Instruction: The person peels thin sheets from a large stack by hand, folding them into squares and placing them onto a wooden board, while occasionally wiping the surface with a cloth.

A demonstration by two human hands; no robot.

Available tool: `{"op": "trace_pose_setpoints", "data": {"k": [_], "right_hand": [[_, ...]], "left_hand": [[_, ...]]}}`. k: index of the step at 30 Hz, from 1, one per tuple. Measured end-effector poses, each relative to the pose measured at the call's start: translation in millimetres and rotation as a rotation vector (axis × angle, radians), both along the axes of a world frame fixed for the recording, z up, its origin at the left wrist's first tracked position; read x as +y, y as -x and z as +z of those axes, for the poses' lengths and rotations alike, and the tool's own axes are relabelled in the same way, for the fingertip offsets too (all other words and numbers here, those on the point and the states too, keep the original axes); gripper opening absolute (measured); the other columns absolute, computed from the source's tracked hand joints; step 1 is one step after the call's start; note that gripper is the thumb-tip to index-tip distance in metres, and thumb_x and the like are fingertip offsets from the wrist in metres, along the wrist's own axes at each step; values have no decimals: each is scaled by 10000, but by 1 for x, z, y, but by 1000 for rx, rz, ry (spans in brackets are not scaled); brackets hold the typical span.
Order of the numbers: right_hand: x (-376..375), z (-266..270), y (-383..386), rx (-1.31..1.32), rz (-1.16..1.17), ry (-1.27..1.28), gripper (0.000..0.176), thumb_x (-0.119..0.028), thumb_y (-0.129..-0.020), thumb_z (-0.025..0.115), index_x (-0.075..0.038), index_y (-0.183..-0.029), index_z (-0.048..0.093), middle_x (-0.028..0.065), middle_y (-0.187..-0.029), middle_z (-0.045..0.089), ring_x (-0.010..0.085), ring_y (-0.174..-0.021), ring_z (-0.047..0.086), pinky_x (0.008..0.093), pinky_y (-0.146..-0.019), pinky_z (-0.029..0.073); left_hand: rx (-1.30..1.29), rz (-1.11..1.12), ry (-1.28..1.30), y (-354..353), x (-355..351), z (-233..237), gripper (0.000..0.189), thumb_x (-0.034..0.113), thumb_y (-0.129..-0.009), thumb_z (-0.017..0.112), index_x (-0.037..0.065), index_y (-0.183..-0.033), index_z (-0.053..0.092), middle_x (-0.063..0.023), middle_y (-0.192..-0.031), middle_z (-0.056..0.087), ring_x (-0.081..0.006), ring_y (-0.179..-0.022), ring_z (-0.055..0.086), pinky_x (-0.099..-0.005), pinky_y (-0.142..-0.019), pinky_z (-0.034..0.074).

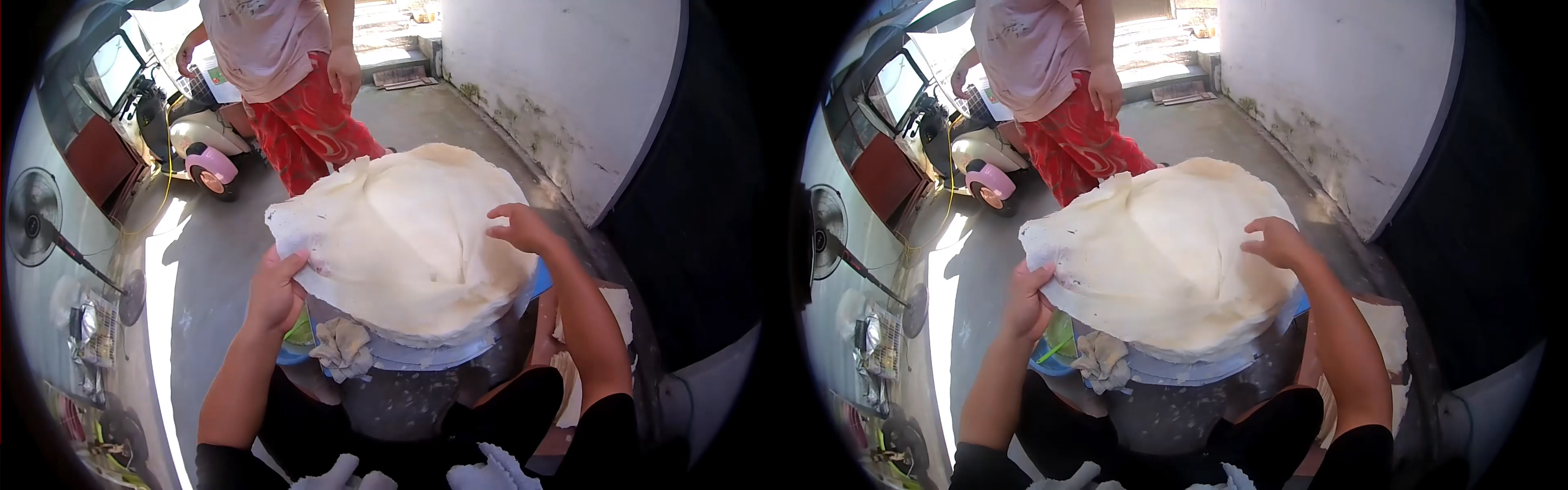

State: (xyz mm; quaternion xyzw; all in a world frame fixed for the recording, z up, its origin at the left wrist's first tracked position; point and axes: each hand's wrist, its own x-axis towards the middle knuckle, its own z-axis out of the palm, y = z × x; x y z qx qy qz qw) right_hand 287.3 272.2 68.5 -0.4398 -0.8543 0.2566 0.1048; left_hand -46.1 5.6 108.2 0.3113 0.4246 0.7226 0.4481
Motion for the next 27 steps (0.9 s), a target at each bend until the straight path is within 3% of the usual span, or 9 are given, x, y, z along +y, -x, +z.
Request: {"op": "trace_pose_setpoints", "data": {"k": [3,7,10,12,14,17,23,25,27], "right_hand": [[-93,68,38,437,230,84,469,-310,-828,777,-28,-1189,675,166,-1142,684,314,-1099,644,382,-977,484],[-212,80,86,595,519,-361,755,-290,-782,818,6,-1390,482,212,-1289,593,350,-1174,591,420,-1019,455],[-224,47,103,519,465,-466,932,-357,-721,846,55,-1427,398,246,-1254,594,375,-1145,596,430,-991,474],[-202,17,90,346,335,-255,954,-361,-712,834,34,-1455,383,251,-1192,625,374,-1123,609,415,-970,486],[-179,-1,65,-12,294,-185,863,-369,-750,795,-11,-1447,434,224,-1094,686,343,-1086,639,398,-945,502],[-175,-30,40,-15,272,-103,822,-341,-764,801,-11,-1434,458,217,-1176,673,324,-1136,631,385,-977,492],[-251,52,61,628,307,28,902,-302,-743,843,-51,-1490,404,158,-1348,598,271,-1287,546,397,-1081,419],[-281,61,81,750,204,-317,969,-251,-728,852,-11,-1507,329,217,-1390,529,346,-1274,541,448,-1071,427],[-285,55,105,737,124,-447,981,-203,-723,844,-28,-1519,298,208,-1400,517,333,-1284,534,435,-1078,423]], "left_hand": [[41,-8,-35,5,-20,25,364,35,-986,505,-44,-1341,481,-155,-1274,617,-254,-1123,642,-409,-987,524],[34,-15,-129,2,-30,56,362,37,-986,503,-45,-1338,481,-159,-1244,630,-254,-1107,650,-401,-983,528],[14,26,-204,5,-38,71,333,52,-989,499,-38,-1310,504,-153,-1229,639,-253,-1102,655,-405,-985,526],[33,37,-210,6,-48,81,321,54,-991,501,-36,-1298,513,-151,-1223,643,-250,-1102,655,-405,-987,525],[47,43,-245,7,-58,90,287,61,-997,503,-31,-1267,534,-137,-1177,660,-239,-1082,661,-402,-980,526],[62,-15,-286,11,-62,103,269,65,-1001,502,-28,-1250,543,-129,-1138,668,-233,-1050,668,-397,-959,535],[62,-93,-333,-11,-44,150,226,60,-1002,498,-27,-1201,559,-135,-1089,676,-238,-1007,680,-388,-934,548],[125,-100,-398,-23,-40,164,201,59,-999,497,-33,-1163,569,-138,-1072,680,-241,-1004,684,-392,-938,549],[144,-74,-407,-30,-36,169,183,47,-994,488,-39,-1133,572,-143,-1069,681,-246,-1004,687,-394,-940,550]]}}
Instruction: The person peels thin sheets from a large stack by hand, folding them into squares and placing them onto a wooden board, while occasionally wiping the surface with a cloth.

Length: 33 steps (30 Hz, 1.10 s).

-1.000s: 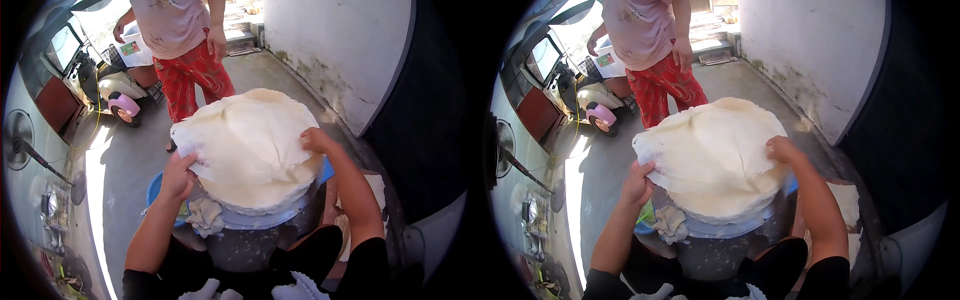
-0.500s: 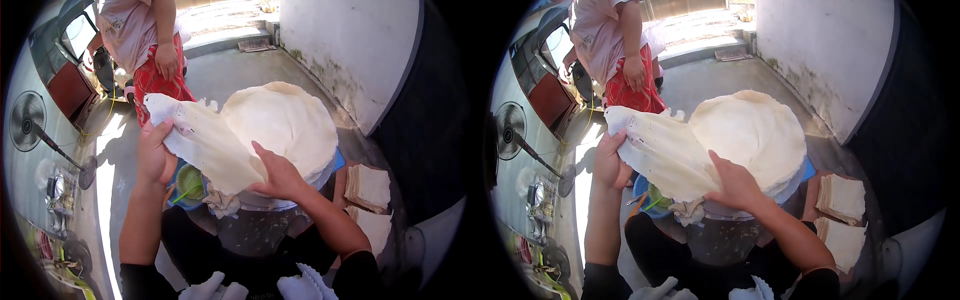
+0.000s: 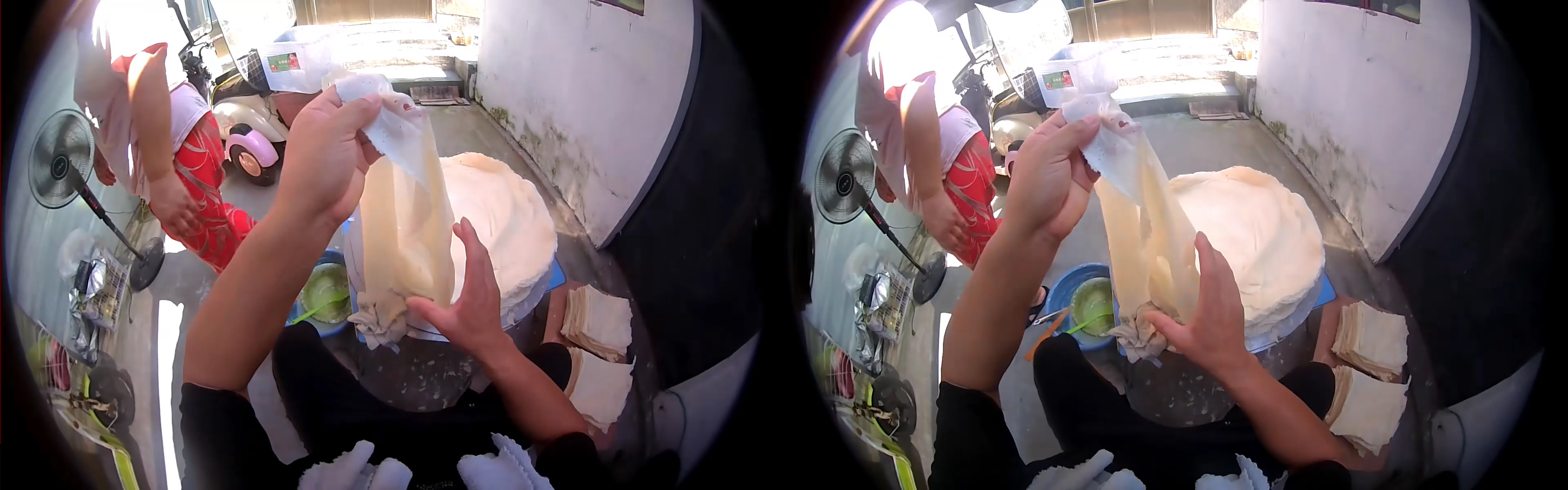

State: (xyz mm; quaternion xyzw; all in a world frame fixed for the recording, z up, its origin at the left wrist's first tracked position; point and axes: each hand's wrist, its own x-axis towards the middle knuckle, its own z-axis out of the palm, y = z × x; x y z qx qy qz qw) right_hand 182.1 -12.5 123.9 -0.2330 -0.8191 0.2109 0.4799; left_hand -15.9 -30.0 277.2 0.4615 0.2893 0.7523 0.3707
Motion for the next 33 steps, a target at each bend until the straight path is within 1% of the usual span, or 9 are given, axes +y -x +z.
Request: {"op": "trace_pose_setpoints", "data": {"k": [4,9,10,12,16,20,26,30,33], "right_hand": [[30,-44,20,16,-295,17,979,-81,-715,812,-49,-1520,255,191,-1307,567,334,-1223,567,431,-1033,462],[49,-107,-16,49,-228,287,409,-18,-815,722,16,-1205,605,118,-1007,688,254,-948,668,347,-888,514],[51,-108,-21,49,-229,290,409,-18,-815,722,16,-1205,605,118,-1007,688,254,-948,668,347,-888,514],[53,-96,-30,572,-9,644,124,-53,-913,651,18,-1014,669,56,-945,691,156,-875,658,267,-822,504],[91,-18,-66,854,35,606,138,-138,-969,607,-8,-979,653,26,-871,674,86,-793,633,245,-699,516],[140,69,-90,630,-108,448,143,-131,-957,608,-5,-966,674,11,-830,653,73,-689,578,232,-613,464],[239,125,-121,197,-212,331,193,-146,-969,575,2,-967,698,13,-812,659,70,-698,586,240,-609,468],[204,167,-131,375,-220,117,207,-145,-986,554,7,-1004,693,14,-819,669,72,-721,595,231,-656,475],[175,145,-148,376,-289,-82,200,-120,-999,541,13,-1032,687,20,-840,678,77,-753,608,232,-696,485]], "left_hand": [[13,32,8,-7,1,5,181,38,-989,483,-38,-1127,572,-147,-1064,680,-257,-1007,688,-389,-933,553],[-51,124,-9,-2,-14,10,177,32,-983,483,-46,-1115,572,-161,-1052,679,-272,-1007,687,-394,-927,557],[-41,123,-11,6,-14,10,185,29,-980,485,-58,-1116,576,-170,-1054,679,-276,-1005,686,-399,-926,557],[-28,120,-13,18,-15,16,194,25,-977,487,-70,-1117,581,-179,-1055,679,-279,-1004,685,-404,-925,558],[-49,103,0,44,-12,35,232,21,-970,511,-112,-1141,591,-199,-1070,676,-293,-993,680,-412,-900,570],[-167,117,156,71,25,42,227,8,-976,504,-124,-1155,551,-214,-1086,652,-309,-1002,673,-438,-875,594],[-249,160,238,98,125,22,280,-17,-977,497,-129,-1230,456,-217,-1179,571,-290,-1034,643,-402,-876,606],[-266,56,194,77,132,31,266,12,-988,484,-105,-1226,485,-194,-1179,581,-278,-1053,627,-405,-928,568],[-225,35,130,64,108,14,277,24,-986,485,-79,-1244,502,-171,-1202,594,-264,-1072,621,-404,-951,543]]}}
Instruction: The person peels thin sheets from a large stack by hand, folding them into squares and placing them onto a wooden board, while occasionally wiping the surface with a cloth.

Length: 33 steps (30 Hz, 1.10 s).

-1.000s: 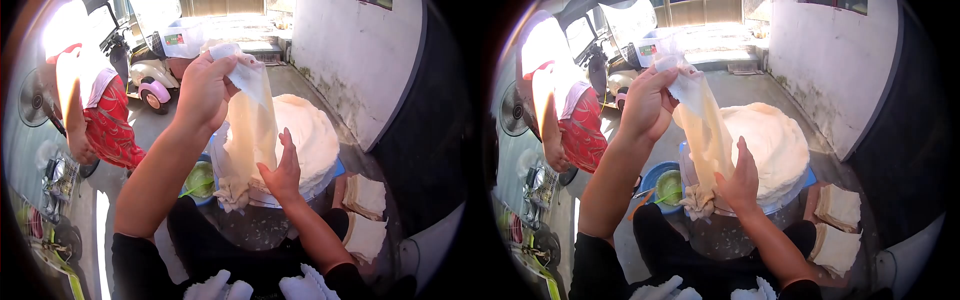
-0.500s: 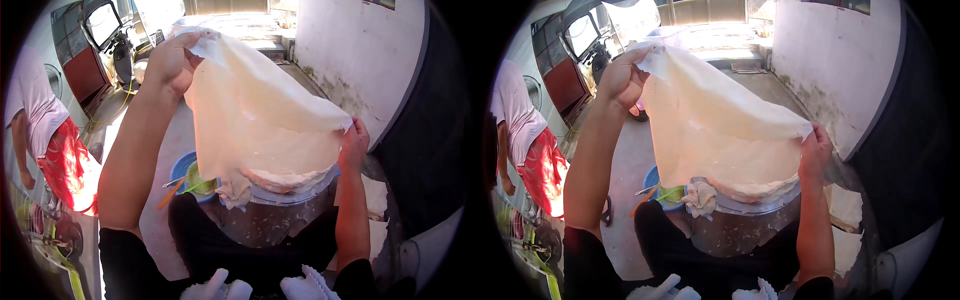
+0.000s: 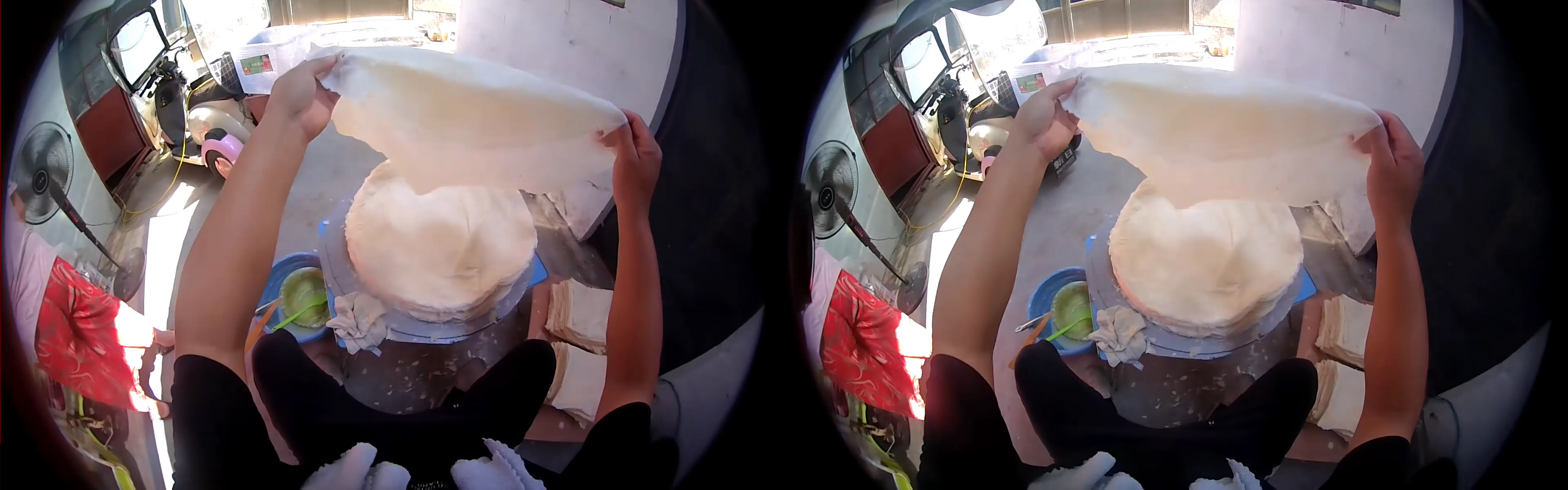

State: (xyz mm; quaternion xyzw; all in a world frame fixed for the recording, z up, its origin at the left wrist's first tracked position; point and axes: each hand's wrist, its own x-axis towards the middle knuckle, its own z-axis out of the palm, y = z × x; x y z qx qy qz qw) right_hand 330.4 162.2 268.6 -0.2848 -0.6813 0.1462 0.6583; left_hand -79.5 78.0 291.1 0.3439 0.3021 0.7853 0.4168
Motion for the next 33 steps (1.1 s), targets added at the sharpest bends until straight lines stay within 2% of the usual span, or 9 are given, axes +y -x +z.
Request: {"op": "trace_pose_setpoints", "data": {"k": [5,9,11,19,24,26,28,30,33], "right_hand": [[-49,-113,-31,-427,-212,-105,112,-42,-966,571,-2,-1012,664,80,-879,672,162,-819,653,279,-757,506],[-64,-202,-28,-642,28,-97,131,24,-830,649,-13,-953,673,138,-935,691,314,-870,686,342,-780,536],[-75,-221,-25,-710,119,-33,129,22,-812,673,-16,-935,677,140,-942,694,319,-874,686,359,-778,542],[-78,-195,-14,-947,393,28,166,0,-757,712,-39,-916,689,112,-916,704,310,-857,690,380,-755,556],[-19,-149,6,-999,437,493,6,-5,-864,678,0,-861,676,96,-814,693,218,-782,681,316,-734,528],[42,-134,38,-940,350,588,181,-113,-967,597,9,-846,653,34,-729,659,105,-700,619,279,-665,500],[131,-148,71,-849,349,614,275,-206,-982,583,15,-833,653,43,-731,650,110,-641,581,285,-628,472],[170,-160,97,-580,477,884,360,-339,-981,599,-1,-894,686,39,-804,668,130,-675,593,309,-645,471],[185,-186,98,-874,195,1123,472,-464,-956,610,-1,-973,702,43,-874,672,153,-725,609,340,-689,488]], "left_hand": [[128,-167,63,27,-32,-117,307,31,-966,527,-14,-1270,529,-137,-1204,645,-247,-1078,647,-390,-971,526],[97,-112,521,28,-51,-236,334,1,-945,571,-18,-1275,524,-135,-1171,663,-240,-1040,671,-389,-918,554],[178,-86,727,40,-55,-292,402,-16,-917,597,-34,-1305,496,-143,-1185,655,-257,-1030,677,-415,-912,570],[377,87,827,28,-87,-302,572,-107,-838,613,-29,-1376,435,-182,-1240,628,-252,-1082,642,-341,-871,545],[310,178,649,34,-86,-301,619,-124,-823,556,-10,-1417,422,-207,-1293,594,-251,-1134,616,-352,-864,553],[138,164,666,43,-72,-278,548,-21,-888,568,-1,-1416,426,-140,-1238,616,-245,-1046,644,-350,-865,565],[117,118,732,67,-44,-274,504,18,-908,531,6,-1406,456,-158,-1260,600,-264,-1012,657,-355,-815,580],[52,84,776,81,-21,-272,433,178,-964,528,8,-1363,521,-169,-1240,598,-280,-865,681,-344,-697,597],[222,203,908,62,-14,-252,488,306,-943,625,-10,-1309,556,-174,-1210,612,-242,-765,676,-321,-626,587]]}}
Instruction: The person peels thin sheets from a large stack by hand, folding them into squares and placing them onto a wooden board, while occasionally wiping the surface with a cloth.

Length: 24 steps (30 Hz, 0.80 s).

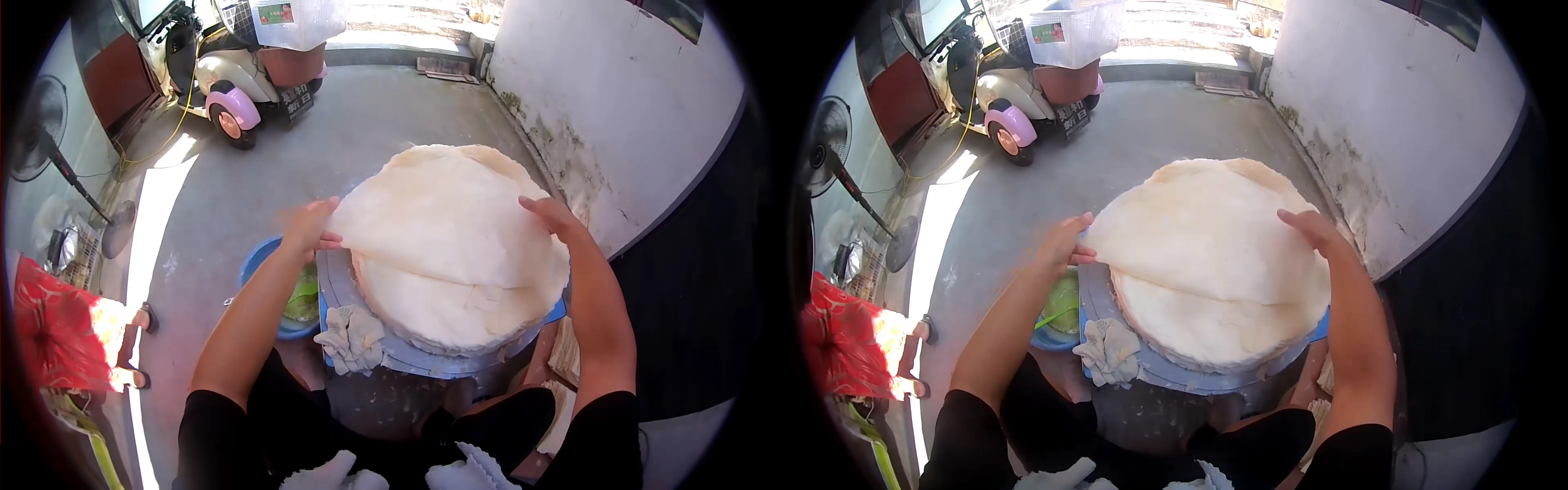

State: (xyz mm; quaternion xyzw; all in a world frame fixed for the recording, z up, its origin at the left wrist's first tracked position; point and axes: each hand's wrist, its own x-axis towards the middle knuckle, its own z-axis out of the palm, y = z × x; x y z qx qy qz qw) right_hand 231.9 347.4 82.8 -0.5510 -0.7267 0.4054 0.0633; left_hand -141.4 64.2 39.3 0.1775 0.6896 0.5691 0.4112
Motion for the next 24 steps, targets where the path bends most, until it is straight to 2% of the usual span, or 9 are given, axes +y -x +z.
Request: {"op": "trace_pose_setpoints", "data": {"k": [2,4,7,10,11,15,17,22,24], "right_hand": [[6,-22,-16,6,-50,40,566,-540,-918,624,8,-1037,698,61,-906,674,168,-775,628,367,-739,504],[-12,-30,-37,203,-112,107,426,-427,-937,644,-10,-1014,689,61,-898,693,170,-721,652,336,-660,527],[-27,-49,-68,214,-83,80,299,-255,-883,715,-3,-1038,673,75,-870,698,158,-695,654,323,-632,532],[-49,-59,-81,173,-123,1,366,-130,-787,790,42,-1073,640,102,-882,683,179,-675,640,330,-560,510],[-32,-98,-96,271,-165,-85,404,-40,-760,765,48,-1125,616,100,-835,675,179,-629,632,335,-499,492],[-62,-70,-79,190,-129,-223,437,1,-762,723,55,-1177,595,93,-819,666,181,-590,617,333,-476,475],[-63,-54,-80,369,-261,-107,441,23,-771,689,56,-1197,581,88,-804,656,185,-577,611,340,-477,473],[-71,-60,-110,325,-185,-123,437,16,-777,706,52,-1195,585,66,-794,635,170,-589,607,322,-482,469],[-78,-78,-118,273,-156,-198,447,9,-772,724,36,-1197,591,53,-787,626,151,-596,606,306,-464,453]], "left_hand": [[77,-55,33,3,-5,-8,516,332,-915,674,-15,-1283,571,-159,-1159,634,-213,-725,664,-304,-591,573],[142,-139,85,1,-12,-23,547,357,-886,724,-21,-1256,586,-145,-1108,656,-184,-685,653,-286,-556,558],[278,-276,102,2,-14,-33,487,297,-866,761,-26,-1201,618,-114,-987,681,-139,-655,634,-261,-523,527],[175,-204,121,4,-12,-42,391,243,-859,769,-17,-1124,647,-71,-860,674,-115,-641,608,-251,-510,498],[146,-185,92,6,-10,-49,320,225,-870,760,3,-1076,656,-51,-832,661,-105,-617,588,-240,-508,489],[51,-96,-45,-2,-16,-43,215,183,-875,739,19,-976,644,-22,-753,611,-99,-601,564,-228,-516,475],[10,-93,-61,-6,-23,-33,205,173,-873,739,19,-967,641,-15,-744,600,-98,-603,566,-231,-519,480],[-19,-119,-7,-10,-51,-31,216,168,-873,737,14,-982,633,-14,-746,618,-90,-595,575,-240,-531,497],[86,-199,184,-13,-57,-41,311,154,-852,751,2,-1088,617,-88,-904,668,-132,-728,639,-284,-610,547]]}}
